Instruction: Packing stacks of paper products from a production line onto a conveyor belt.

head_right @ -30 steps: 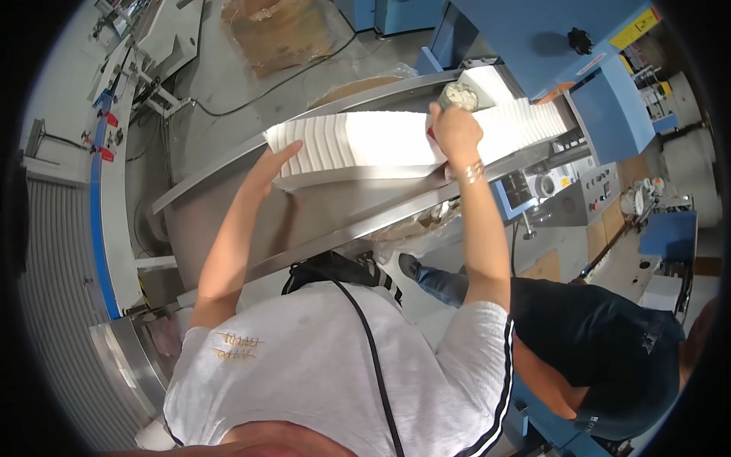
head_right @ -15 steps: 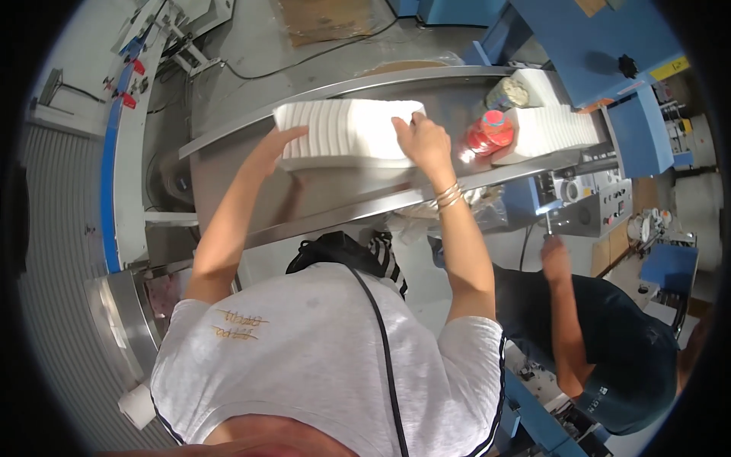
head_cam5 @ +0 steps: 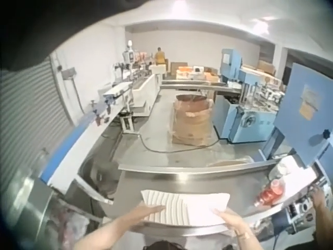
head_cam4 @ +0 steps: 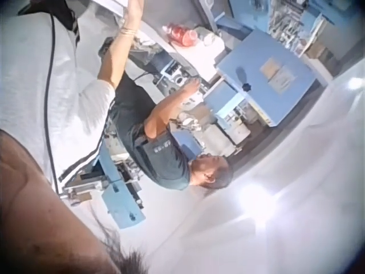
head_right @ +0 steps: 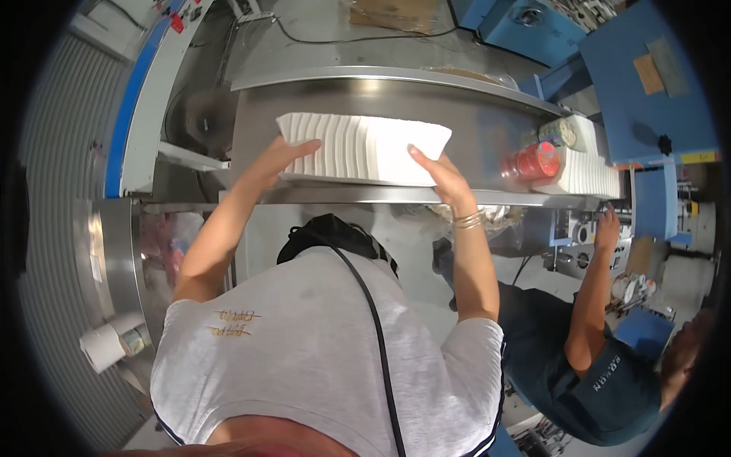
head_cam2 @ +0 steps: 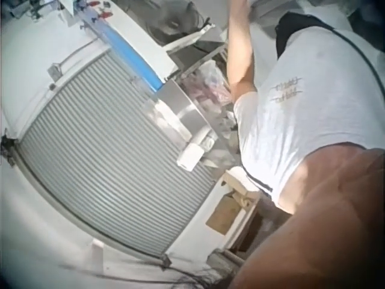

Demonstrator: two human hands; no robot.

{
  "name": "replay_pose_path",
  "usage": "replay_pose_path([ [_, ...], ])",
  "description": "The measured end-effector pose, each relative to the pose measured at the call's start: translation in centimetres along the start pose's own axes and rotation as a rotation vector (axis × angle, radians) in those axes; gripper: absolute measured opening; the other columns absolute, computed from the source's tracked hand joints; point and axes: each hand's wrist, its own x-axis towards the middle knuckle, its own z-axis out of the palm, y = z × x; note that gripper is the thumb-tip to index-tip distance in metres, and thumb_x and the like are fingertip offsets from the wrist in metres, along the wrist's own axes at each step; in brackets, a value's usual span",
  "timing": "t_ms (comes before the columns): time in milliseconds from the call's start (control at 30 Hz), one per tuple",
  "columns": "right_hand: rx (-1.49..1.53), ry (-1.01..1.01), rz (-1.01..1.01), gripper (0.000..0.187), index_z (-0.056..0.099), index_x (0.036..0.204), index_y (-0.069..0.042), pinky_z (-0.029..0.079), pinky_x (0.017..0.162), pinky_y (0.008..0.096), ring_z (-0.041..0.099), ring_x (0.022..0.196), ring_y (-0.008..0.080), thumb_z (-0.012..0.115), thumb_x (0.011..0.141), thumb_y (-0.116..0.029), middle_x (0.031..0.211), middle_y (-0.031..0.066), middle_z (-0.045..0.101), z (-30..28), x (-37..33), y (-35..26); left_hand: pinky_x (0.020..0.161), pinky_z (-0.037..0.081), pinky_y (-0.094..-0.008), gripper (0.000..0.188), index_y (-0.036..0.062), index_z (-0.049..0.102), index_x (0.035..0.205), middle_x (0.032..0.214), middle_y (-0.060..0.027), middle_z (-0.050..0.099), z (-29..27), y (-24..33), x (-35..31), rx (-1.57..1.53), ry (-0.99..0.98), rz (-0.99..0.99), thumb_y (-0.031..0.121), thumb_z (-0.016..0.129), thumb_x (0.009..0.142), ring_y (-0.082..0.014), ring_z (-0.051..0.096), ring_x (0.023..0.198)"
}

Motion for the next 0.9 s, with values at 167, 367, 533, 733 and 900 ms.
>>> replay_pose_path([
  [167, 0.009, 0.005, -0.085, 0.067, 0.045, 0.129, 0.006, 0.035, 0.100, 0.0287, 0.047, 0.119, 0.0218, 0.071, 0.081, -0.032, 0.128, 0.0146, 0.051, 2.8, 1.0, 0.0, 0.092, 0.043, -0.0327, 0.062, 0.0021, 0.050, 0.126, 0.117, -0.0093, 0.058, 0.7, -0.4, 0.3, -0.163, -0.014, 0.074, 0.025, 0.076, 0.075, -0.0187, 0.056, 0.107],
  [367, -0.143, -0.010, -0.026, 0.052, 0.054, 0.121, 0.001, 0.042, 0.089, 0.0291, 0.054, 0.107, 0.0170, 0.072, 0.078, -0.023, 0.115, 0.0074, 0.060, 5.6, 0.9, -3.6, 0.090, 0.043, -0.0283, 0.048, 0.0037, 0.061, 0.117, 0.106, -0.0076, 0.066, -2.0, -0.3, -6.9, 0.060, 0.033, 0.218, 0.030, 0.072, 0.079, -0.0158, 0.060, 0.100],
  [533, -0.126, -0.332, -0.243, 0.066, 0.036, 0.136, 0.006, 0.030, 0.106, 0.0352, 0.044, 0.124, 0.0242, 0.066, 0.079, -0.009, 0.132, 0.0148, 0.048, 14.3, 3.9, -9.1, 0.077, 0.046, -0.0284, 0.039, 0.0041, 0.070, 0.097, 0.095, -0.0060, 0.068, -6.8, 0.5, -15.0, -0.069, 0.593, 0.364, 0.036, 0.076, 0.075, -0.0139, 0.059, 0.093],
  [733, -0.275, -0.859, -0.198, 0.060, 0.044, 0.130, 0.003, 0.035, 0.099, 0.0314, 0.050, 0.114, 0.0210, 0.069, 0.079, -0.016, 0.124, 0.0108, 0.054, 38.0, 6.6, -10.3, 0.098, 0.040, -0.0336, 0.055, 0.0003, 0.050, 0.125, 0.121, -0.0113, 0.057, -16.3, -6.6, -30.5, -0.392, 0.988, 0.425, 0.016, 0.073, 0.078, -0.0210, 0.051, 0.114],
  [900, -0.327, -1.395, -0.155, 0.060, 0.047, 0.128, 0.001, 0.040, 0.093, 0.0305, 0.052, 0.109, 0.0186, 0.072, 0.080, -0.026, 0.118, 0.0085, 0.056, 60.8, 7.8, -4.9, 0.101, 0.036, -0.0340, 0.068, -0.0021, 0.045, 0.130, 0.127, -0.0140, 0.053, -24.4, -14.5, -42.4, -0.486, 1.338, 0.307, 0.022, 0.076, 0.075, -0.0230, 0.048, 0.118],
])
